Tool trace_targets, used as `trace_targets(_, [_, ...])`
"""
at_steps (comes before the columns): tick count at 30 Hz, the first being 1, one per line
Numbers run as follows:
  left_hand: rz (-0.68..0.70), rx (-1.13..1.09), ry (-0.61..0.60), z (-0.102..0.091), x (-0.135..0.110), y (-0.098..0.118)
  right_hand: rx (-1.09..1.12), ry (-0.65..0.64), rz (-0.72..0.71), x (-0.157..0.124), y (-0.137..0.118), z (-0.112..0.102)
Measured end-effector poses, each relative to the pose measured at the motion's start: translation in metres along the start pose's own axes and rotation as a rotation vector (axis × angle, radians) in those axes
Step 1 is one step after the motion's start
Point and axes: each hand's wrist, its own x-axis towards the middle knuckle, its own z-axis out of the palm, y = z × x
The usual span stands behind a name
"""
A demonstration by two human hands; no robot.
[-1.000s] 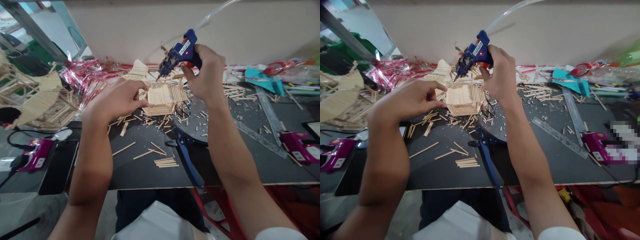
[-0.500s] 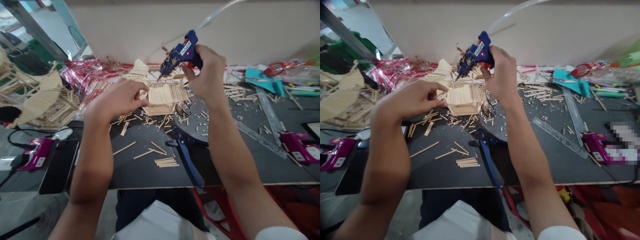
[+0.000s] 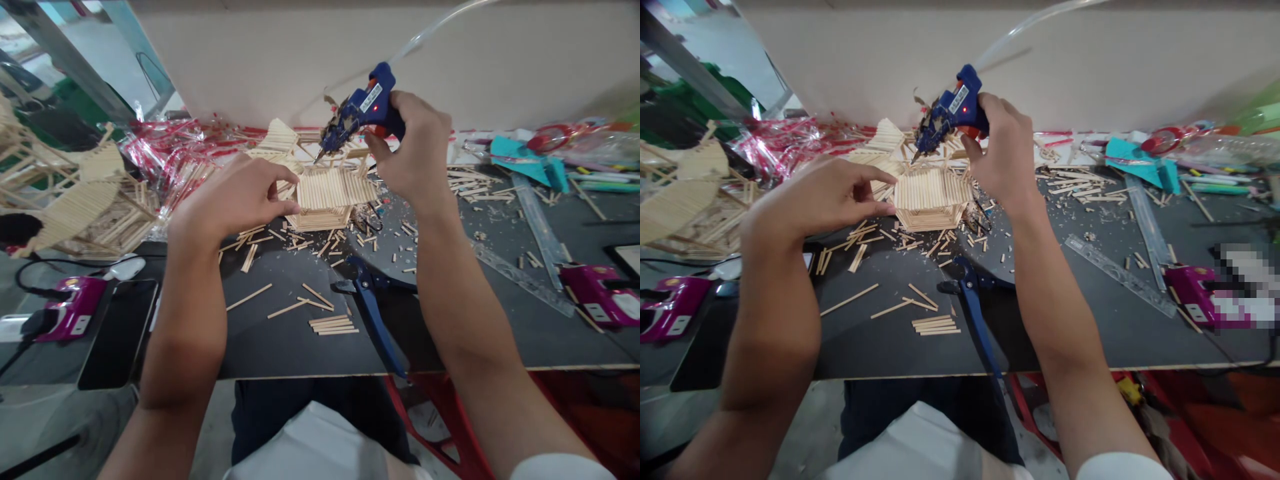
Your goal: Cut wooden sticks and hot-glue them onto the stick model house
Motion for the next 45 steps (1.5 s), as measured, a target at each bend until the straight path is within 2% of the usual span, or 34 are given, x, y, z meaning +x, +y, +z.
trace_targets(7, [0.005,-0.006,0.002,0.000,0.000,-0.002,0.045,-0.001,0.011,0.001,-0.001,-0.001])
trace_targets(14, [-0.004,-0.012,-0.004,0.001,0.000,-0.004,-0.005,0.007,-0.009,0.000,-0.002,-0.003])
trace_targets(23, [-0.021,-0.025,0.013,-0.012,-0.011,0.002,0.011,0.046,0.044,0.000,0.000,-0.007])
trace_targets(31, [0.084,-0.121,0.222,-0.011,-0.019,-0.008,-0.204,-0.011,0.264,-0.012,0.008,-0.022])
trace_targets(39, [0.204,-0.200,0.328,-0.032,-0.062,0.012,-0.346,0.025,0.554,-0.052,0.028,-0.045])
trace_targets(42, [0.256,-0.178,0.355,-0.028,-0.081,0.022,-0.402,-0.084,0.653,-0.072,0.034,-0.046])
trace_targets(45, [0.357,-0.257,0.297,-0.007,-0.097,0.025,-0.458,-0.242,0.728,-0.089,0.036,-0.039])
